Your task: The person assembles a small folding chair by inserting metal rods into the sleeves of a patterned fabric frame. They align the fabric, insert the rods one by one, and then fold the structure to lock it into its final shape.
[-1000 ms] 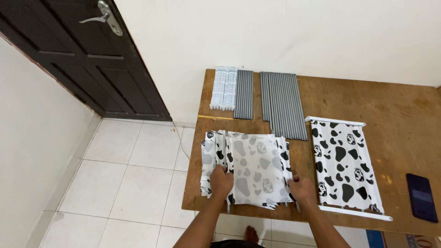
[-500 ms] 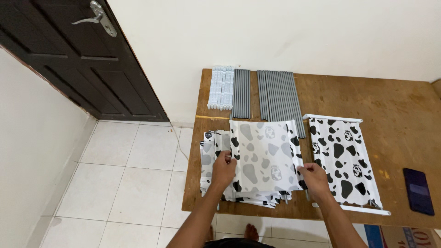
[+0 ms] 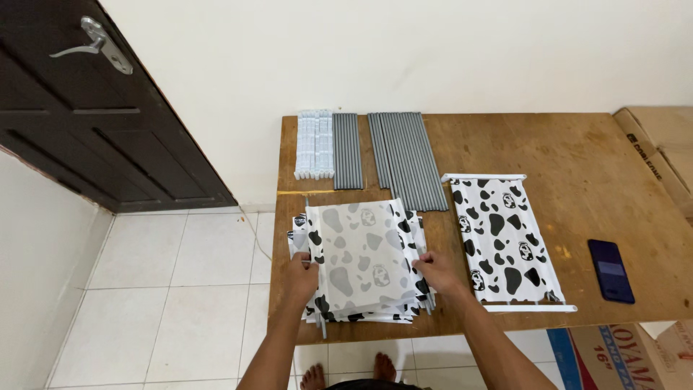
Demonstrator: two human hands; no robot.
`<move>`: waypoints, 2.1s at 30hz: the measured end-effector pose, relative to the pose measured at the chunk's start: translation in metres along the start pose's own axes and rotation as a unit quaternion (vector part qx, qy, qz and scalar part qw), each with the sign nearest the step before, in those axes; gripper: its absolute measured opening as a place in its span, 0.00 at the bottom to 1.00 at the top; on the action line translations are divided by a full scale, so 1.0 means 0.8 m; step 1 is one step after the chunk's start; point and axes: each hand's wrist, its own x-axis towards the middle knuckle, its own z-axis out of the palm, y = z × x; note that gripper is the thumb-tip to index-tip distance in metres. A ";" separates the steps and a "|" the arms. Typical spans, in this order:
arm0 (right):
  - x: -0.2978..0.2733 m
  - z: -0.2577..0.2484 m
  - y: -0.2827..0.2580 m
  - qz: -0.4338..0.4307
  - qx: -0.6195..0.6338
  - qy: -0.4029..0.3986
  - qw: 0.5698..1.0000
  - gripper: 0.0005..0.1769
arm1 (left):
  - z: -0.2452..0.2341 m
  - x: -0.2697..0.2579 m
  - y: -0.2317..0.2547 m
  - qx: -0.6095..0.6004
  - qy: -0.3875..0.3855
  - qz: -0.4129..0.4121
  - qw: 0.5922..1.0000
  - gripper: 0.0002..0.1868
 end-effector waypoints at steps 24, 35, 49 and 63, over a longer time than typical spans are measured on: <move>-0.009 0.020 0.015 -0.023 -0.053 0.007 0.998 0.13 | 0.022 0.029 -0.038 0.041 -0.007 0.013 0.999 0.19; 0.011 0.030 0.039 -0.039 -0.074 0.017 0.996 0.14 | 0.028 0.036 -0.059 0.035 0.015 0.042 0.998 0.19; -0.031 0.030 0.010 -0.063 -0.172 0.087 0.979 0.25 | 0.045 0.017 -0.048 0.156 0.044 -0.043 0.986 0.27; -0.019 0.002 0.010 -0.044 -0.105 -0.035 0.993 0.21 | 0.026 -0.036 0.060 -0.061 -0.021 -0.117 0.991 0.27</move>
